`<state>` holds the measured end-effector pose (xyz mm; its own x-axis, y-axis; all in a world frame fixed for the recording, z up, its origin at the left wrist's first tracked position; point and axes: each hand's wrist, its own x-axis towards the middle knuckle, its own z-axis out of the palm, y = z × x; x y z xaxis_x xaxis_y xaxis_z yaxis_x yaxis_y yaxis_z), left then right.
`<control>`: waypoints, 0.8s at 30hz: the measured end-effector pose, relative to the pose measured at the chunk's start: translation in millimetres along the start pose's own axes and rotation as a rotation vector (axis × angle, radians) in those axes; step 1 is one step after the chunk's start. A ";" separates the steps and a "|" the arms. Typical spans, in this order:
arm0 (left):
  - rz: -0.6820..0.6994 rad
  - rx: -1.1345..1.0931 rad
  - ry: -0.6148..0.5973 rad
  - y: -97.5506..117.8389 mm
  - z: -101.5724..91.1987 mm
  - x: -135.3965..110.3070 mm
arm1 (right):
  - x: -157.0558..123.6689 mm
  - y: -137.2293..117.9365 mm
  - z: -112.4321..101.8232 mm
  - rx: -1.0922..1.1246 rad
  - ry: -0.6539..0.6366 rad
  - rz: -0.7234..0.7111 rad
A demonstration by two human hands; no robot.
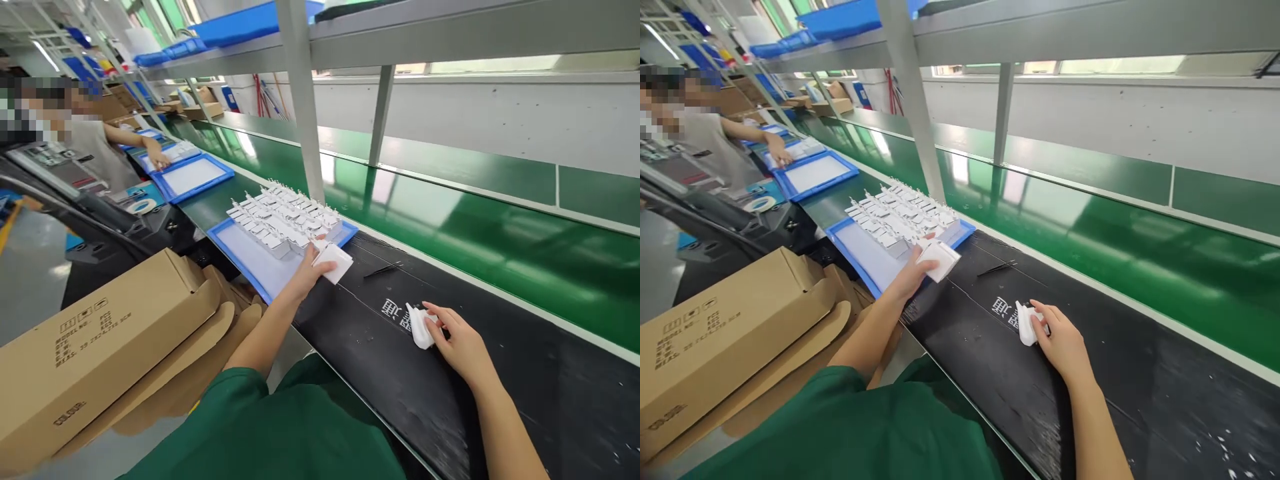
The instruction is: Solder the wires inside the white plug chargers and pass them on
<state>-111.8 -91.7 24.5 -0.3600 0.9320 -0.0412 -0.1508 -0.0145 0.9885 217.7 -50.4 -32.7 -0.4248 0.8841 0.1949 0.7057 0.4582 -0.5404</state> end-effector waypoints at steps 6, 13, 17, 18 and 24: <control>0.129 0.616 0.255 -10.8 -71.0 -21.3 | 1.2 5.0 5.0 0.014 -0.011 0.006; 0.231 1.141 0.324 -20.4 -86.4 -6.5 | 1.9 3.5 4.5 0.027 -0.016 0.036; 0.241 1.311 0.291 -26.1 -83.3 3.6 | 0.7 4.1 4.1 0.031 -0.005 0.015; 0.242 1.338 0.289 -27.6 -82.9 5.5 | 0.4 4.4 4.3 0.030 -0.002 0.012; 0.268 1.277 0.298 -36.3 -87.2 7.6 | 0.1 5.2 5.0 0.025 -0.015 0.017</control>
<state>-189.3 -115.6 -24.4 -0.4531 0.8374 0.3058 0.8572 0.3150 0.4074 218.4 -48.4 -39.5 -0.4217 0.8901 0.1731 0.6985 0.4406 -0.5639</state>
